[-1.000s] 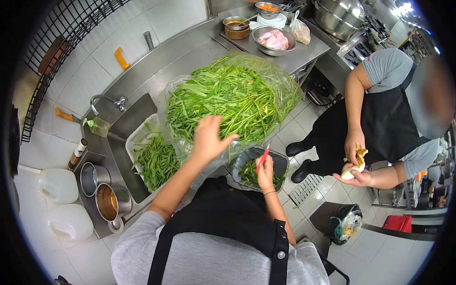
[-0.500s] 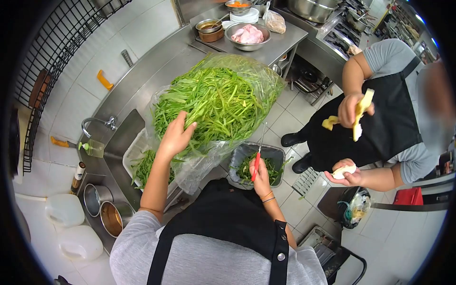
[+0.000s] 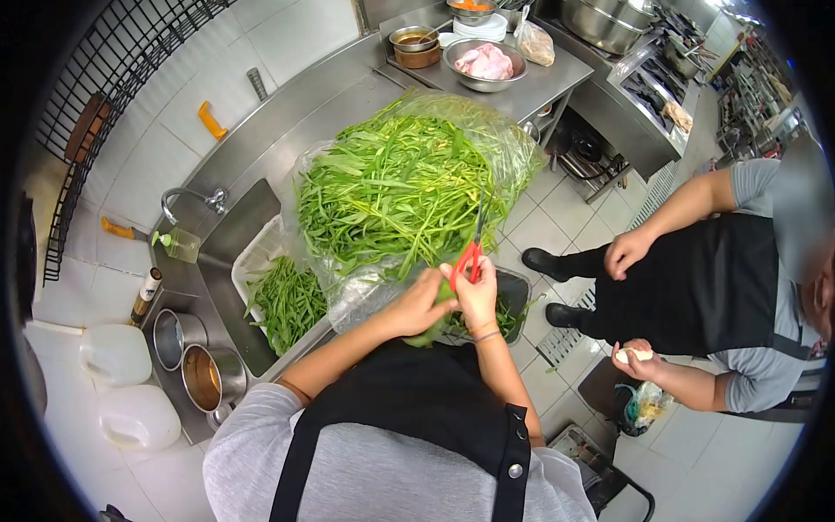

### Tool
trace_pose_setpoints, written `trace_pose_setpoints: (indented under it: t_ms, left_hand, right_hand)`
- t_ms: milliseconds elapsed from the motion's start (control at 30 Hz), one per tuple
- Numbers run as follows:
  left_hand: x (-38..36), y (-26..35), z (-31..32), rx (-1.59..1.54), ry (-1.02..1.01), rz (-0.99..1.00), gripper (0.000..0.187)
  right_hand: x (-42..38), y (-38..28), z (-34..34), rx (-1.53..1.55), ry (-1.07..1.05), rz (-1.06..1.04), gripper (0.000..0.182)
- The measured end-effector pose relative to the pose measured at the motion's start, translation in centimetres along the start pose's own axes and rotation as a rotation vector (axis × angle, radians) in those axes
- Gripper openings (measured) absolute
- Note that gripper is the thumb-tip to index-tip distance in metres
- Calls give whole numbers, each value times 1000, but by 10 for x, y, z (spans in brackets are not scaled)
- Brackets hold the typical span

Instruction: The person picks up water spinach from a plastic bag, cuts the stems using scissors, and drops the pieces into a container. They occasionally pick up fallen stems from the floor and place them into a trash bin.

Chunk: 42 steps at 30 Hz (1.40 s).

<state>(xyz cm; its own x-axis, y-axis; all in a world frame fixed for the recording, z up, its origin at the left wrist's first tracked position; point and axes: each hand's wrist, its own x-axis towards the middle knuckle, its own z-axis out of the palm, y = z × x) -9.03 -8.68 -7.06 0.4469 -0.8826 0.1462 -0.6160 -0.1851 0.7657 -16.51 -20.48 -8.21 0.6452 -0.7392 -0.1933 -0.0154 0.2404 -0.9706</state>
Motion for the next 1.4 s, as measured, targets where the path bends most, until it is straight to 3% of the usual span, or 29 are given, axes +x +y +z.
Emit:
trace_pose_setpoints:
  t_ms: [33,100,133,233,367,433,533,600,733,867,967,1033,1067,1100,1167,1233,1267,1367,1400]
  left_hand:
    - [-2,5,-1,67,-56,54,43]
    - [7,-8,-5,13,-116,34,39]
    - [16,-8,-15,20,-102,-23,30]
    - [42,-25,-25,217,231,34,42]
    - [60,-66,-17,214,335,-14,27]
    - [64,-84,-15,218,352,1,20]
    - [67,-91,-14,205,438,13,5]
    - [69,-92,-12,198,428,-14,6]
    - [72,-93,-10,221,410,-74,8]
    - [72,-93,-9,234,397,-97,6]
    - [71,-88,-11,217,411,-74,6]
    - [71,-105,-10,287,427,-101,6]
    - [71,-108,-10,331,436,-106,6]
    - [73,-109,-10,373,447,-112,7]
    - [67,-107,-12,376,431,-79,7]
    - [67,-103,-16,198,439,2,10]
    - [62,-104,-17,115,371,-25,21]
    - [44,-75,-32,-26,428,-33,26]
    - [36,-69,-39,27,382,-110,30]
  right_hand:
    - [11,13,0,-103,38,-135,28]
    - [22,27,-2,171,34,1,28]
    - [26,27,-4,167,38,-1,28]
    - [30,25,-10,145,36,16,29]
    - [26,0,-48,66,-73,113,29]
    - [25,-5,-84,-70,-153,-45,31]
    - [9,-23,-140,-144,-236,-33,31]
    - [-6,-42,-171,-170,-291,141,31]
    - [-27,-61,-194,-233,-390,-9,28]
    - [-40,-82,-183,-220,-366,136,29]
    - [-40,-80,-199,-259,-428,56,30]
    - [-54,-107,-228,-656,-270,-106,34]
    - [-67,-127,-238,-496,-92,12,35]
    - [-75,-140,-254,-554,-16,-57,33]
    - [-84,-147,-296,-454,-54,-36,33]
    - [-82,-141,-286,-524,20,-96,33]
    - [-78,-131,-270,-480,63,-125,33]
    - [-57,-77,-205,-238,172,-183,33]
    - [-47,-48,-187,-201,207,-288,34]
